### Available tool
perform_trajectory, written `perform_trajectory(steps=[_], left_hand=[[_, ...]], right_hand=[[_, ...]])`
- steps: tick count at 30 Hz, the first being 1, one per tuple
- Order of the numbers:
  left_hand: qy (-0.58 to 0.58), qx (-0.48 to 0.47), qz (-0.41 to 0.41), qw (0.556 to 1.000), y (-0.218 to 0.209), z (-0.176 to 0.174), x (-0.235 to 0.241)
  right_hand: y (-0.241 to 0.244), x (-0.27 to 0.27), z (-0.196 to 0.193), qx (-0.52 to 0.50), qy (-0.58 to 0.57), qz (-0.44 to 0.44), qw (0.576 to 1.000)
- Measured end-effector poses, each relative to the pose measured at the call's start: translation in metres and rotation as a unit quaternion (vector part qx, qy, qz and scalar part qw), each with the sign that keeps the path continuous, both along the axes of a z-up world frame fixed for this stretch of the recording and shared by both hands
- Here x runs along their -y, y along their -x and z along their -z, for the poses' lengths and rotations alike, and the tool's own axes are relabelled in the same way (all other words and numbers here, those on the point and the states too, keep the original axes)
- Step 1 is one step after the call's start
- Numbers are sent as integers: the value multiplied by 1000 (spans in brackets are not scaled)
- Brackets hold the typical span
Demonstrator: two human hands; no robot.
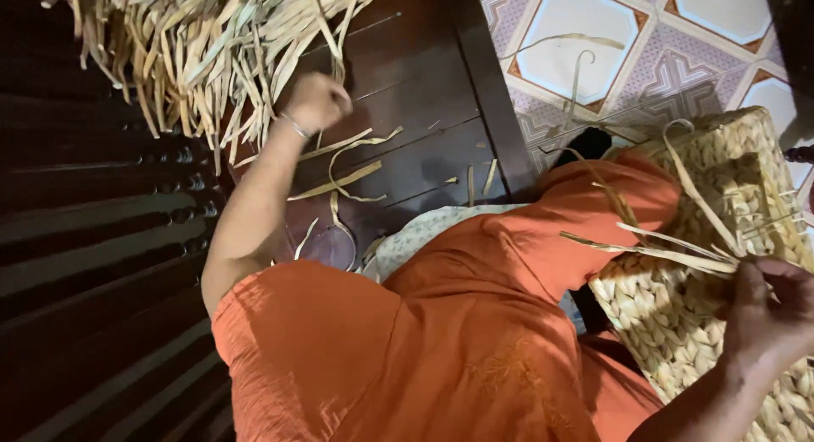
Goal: The person weaves a basket by hand, threading and tucking dried plant strands along the rim and edges of the woven frame.
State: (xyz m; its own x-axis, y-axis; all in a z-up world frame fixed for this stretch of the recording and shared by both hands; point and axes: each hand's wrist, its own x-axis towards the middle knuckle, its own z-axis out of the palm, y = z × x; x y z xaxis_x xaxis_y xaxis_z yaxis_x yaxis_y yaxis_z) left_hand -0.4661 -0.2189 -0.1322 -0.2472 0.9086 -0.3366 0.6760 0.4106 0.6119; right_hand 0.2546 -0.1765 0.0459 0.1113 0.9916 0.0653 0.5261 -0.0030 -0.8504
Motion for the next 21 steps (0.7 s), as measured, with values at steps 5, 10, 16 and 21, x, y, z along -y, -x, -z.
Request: perform_trajectory(steps=[5, 10, 16, 21], left_hand=[[36, -167, 125, 977, -34, 62, 25], [-65, -319, 110, 939, -56, 62, 29], [-24, -203, 17, 979, -67, 29, 14], [-11, -48, 45, 998, -93, 41, 20]], right_hand=[[55, 4, -42, -38, 28, 17, 999], [31, 4, -21, -9, -1, 9, 1000], [32, 5, -22, -4, -43, -7, 999], [19, 4, -10, 20, -61, -21, 998]])
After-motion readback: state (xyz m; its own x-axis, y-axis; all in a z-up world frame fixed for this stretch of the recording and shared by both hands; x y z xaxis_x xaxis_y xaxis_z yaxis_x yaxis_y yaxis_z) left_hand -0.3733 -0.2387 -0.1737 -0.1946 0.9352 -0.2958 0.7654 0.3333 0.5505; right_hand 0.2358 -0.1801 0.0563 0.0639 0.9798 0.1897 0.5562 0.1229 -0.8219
